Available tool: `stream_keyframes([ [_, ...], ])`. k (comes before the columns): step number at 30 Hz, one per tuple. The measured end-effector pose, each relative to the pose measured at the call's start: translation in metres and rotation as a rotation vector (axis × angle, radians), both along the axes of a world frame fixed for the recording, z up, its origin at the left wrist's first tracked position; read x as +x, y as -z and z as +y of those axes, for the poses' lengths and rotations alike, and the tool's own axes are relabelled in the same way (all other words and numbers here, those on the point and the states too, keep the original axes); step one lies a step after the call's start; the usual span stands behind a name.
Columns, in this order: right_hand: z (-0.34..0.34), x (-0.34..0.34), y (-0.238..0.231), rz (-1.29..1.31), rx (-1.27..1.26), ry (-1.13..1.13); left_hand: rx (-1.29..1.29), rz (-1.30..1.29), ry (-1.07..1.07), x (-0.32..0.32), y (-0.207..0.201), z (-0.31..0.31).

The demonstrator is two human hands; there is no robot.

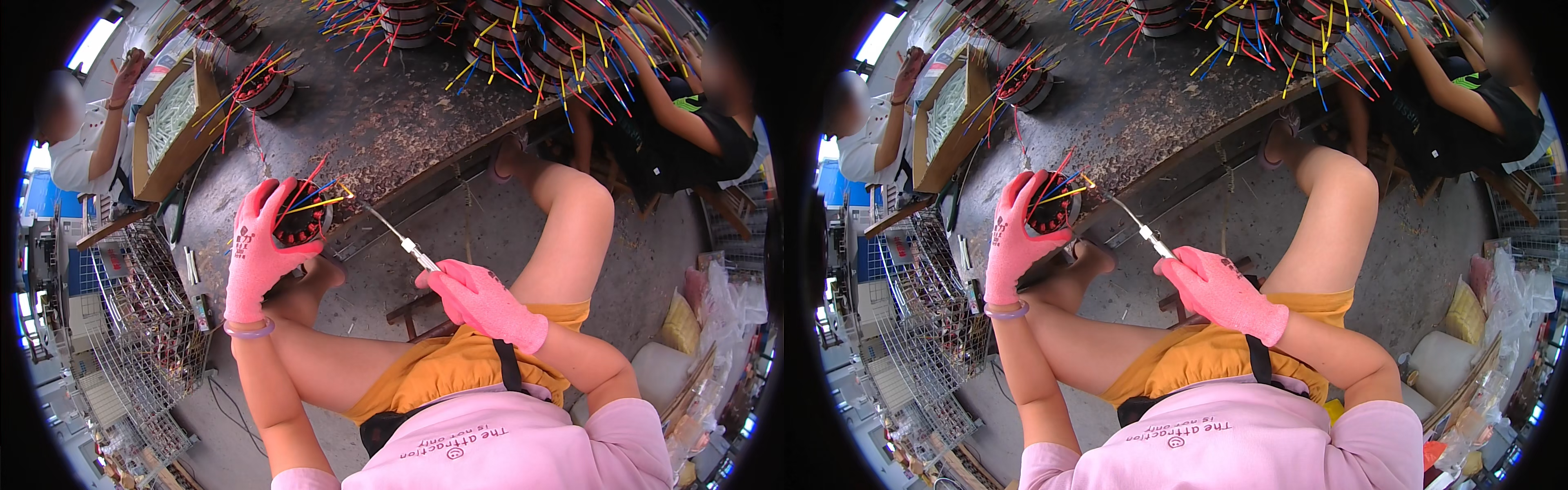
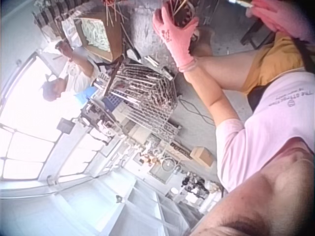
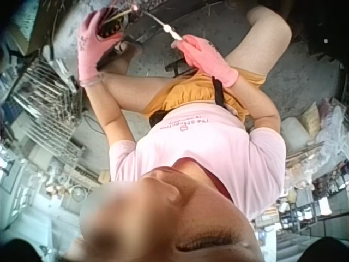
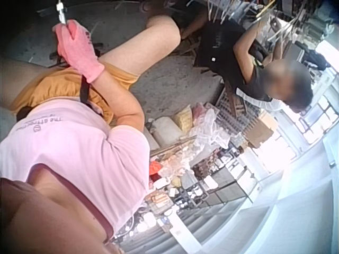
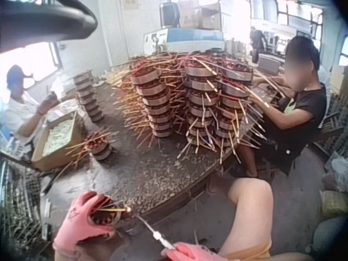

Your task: The person uses a small blowtorch to apply heat to the ends of colored wires attached to stacks of motor components, causing the insulation to shrink around the connections.

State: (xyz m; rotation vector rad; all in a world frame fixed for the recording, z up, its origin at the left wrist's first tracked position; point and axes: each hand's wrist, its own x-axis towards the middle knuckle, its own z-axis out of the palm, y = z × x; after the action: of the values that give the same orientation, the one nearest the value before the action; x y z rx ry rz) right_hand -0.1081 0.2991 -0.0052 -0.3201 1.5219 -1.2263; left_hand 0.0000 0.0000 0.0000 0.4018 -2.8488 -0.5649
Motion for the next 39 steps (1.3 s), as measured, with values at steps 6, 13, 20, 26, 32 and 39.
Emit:
stream_keyframes([
  [6,0.0,-0.001,-0.005,-0.061,0.011,0.032,0.01,-0.008,0.049,-0.001,-0.004,-0.003],
  [13,0.002,0.002,-0.002,-0.08,-0.003,0.053,-0.129,-0.047,0.044,0.0,-0.01,0.003],
  [20,0.001,0.002,-0.003,-0.046,0.003,0.042,-0.126,0.02,0.104,-0.002,-0.006,-0.003],
  [26,0.004,0.003,0.004,0.087,-0.059,-0.002,-0.11,-0.008,0.078,-0.001,-0.006,-0.003],
  [32,0.002,0.0,0.001,-0.038,-0.014,0.006,-0.128,0.026,0.077,-0.002,-0.004,-0.003],
  [39,0.0,0.003,0.001,-0.049,-0.016,0.051,-0.126,0.021,0.085,-0.002,-0.005,-0.004],
])
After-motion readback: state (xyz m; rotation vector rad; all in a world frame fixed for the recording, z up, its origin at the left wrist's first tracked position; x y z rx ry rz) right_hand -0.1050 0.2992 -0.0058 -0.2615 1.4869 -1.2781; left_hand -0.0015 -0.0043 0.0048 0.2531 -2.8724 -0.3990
